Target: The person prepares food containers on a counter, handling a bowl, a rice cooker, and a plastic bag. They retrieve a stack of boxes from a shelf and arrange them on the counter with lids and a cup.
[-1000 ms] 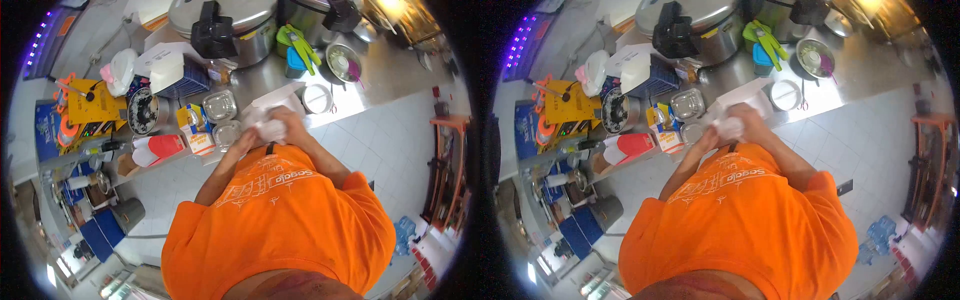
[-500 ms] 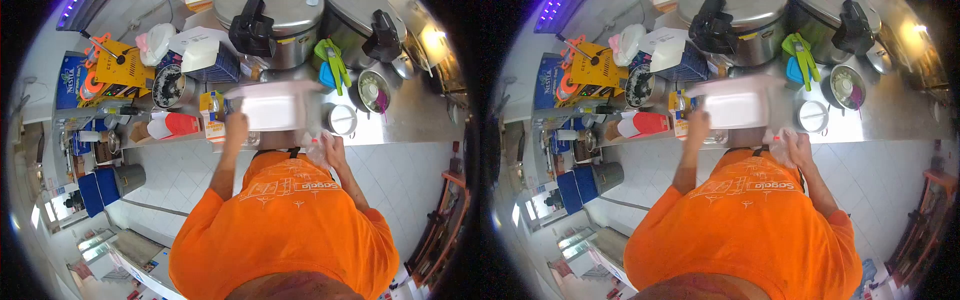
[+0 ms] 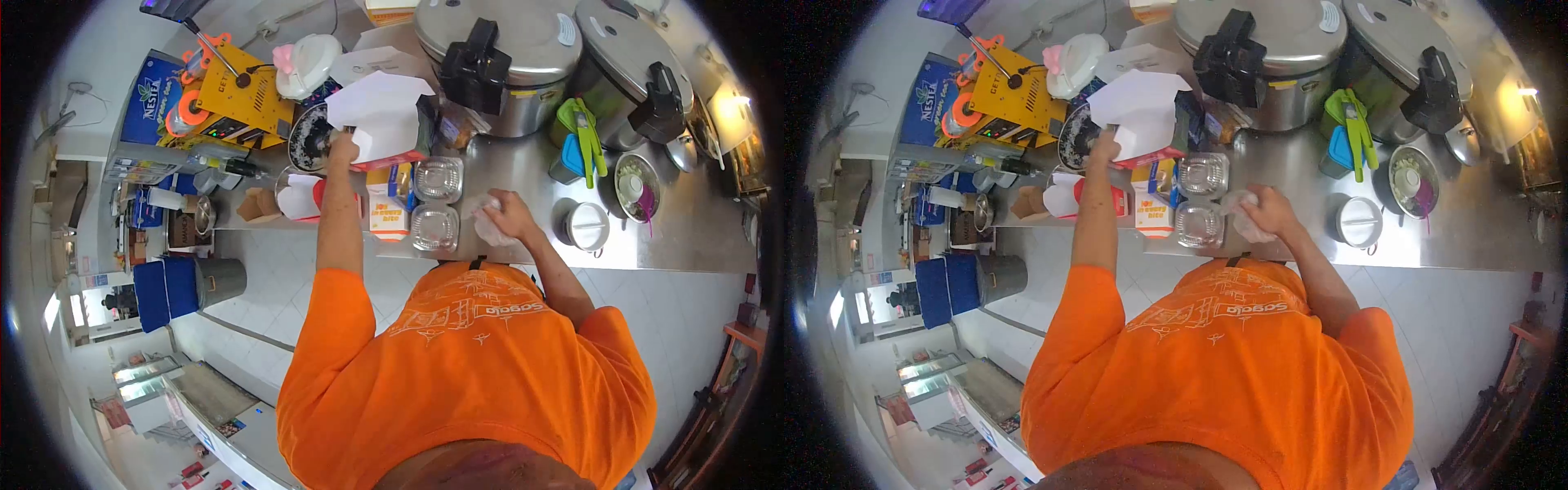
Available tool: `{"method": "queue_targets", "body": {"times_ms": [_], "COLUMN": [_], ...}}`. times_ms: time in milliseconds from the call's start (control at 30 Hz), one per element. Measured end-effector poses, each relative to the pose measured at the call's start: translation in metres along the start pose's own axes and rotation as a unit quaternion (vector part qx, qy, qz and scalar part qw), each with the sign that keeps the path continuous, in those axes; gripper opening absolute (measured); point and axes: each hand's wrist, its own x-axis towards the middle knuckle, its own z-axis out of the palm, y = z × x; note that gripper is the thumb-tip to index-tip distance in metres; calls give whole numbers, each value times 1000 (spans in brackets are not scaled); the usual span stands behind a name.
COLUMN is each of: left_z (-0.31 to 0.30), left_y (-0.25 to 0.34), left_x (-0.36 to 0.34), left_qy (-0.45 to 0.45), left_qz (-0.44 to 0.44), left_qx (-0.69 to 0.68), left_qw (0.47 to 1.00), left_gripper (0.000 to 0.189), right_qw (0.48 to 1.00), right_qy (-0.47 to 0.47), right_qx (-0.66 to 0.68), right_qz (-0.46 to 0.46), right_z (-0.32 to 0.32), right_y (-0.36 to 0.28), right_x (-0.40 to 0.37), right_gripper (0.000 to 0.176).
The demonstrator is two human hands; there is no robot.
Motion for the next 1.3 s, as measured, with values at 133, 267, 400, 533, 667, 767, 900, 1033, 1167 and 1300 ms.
{"method": "queue_targets", "body": {"times_ms": [133,267,400,533,667,767,900,1033,1167,1300], "left_z": [42,6,-22,-48,16,124,158,147,142,143], "left_y": [-25,-1,13,37,43,11,-9,3,26,34], "left_x": [51,9,-28,-76,-113,-96,-49,-39,-71,-95], "left_qy": [5,-8,47,128,271,324,238,151,30,94], "left_qz": [-47,-65,-12,30,46,132,225,293,157,153], "left_qx": [-178,-207,-189,-425,-695,-450,-128,-51,-49,-89], "left_qw": [983,976,981,896,664,822,936,943,986,980], "left_gripper": [42,42,39,32,32,36,39,40,47,47], "right_qw": [1000,999,983,972,975,991,982,962,962,964], "right_qy": [6,-9,-50,-2,9,-5,85,206,222,220], "right_qx": [-20,-40,-169,-216,-211,-82,-102,-66,-99,-107], "right_qz": [-4,11,-49,-91,-69,-103,-135,-167,-128,-107], "right_z": [22,18,14,35,6,0,4,15,12,5], "right_y": [-38,-88,-125,-93,-100,-63,-53,-50,-27,-10], "right_x": [47,80,110,138,120,109,85,62,46,29], "right_gripper": [63,71,67,47,38,35,37,43,45,47]}}
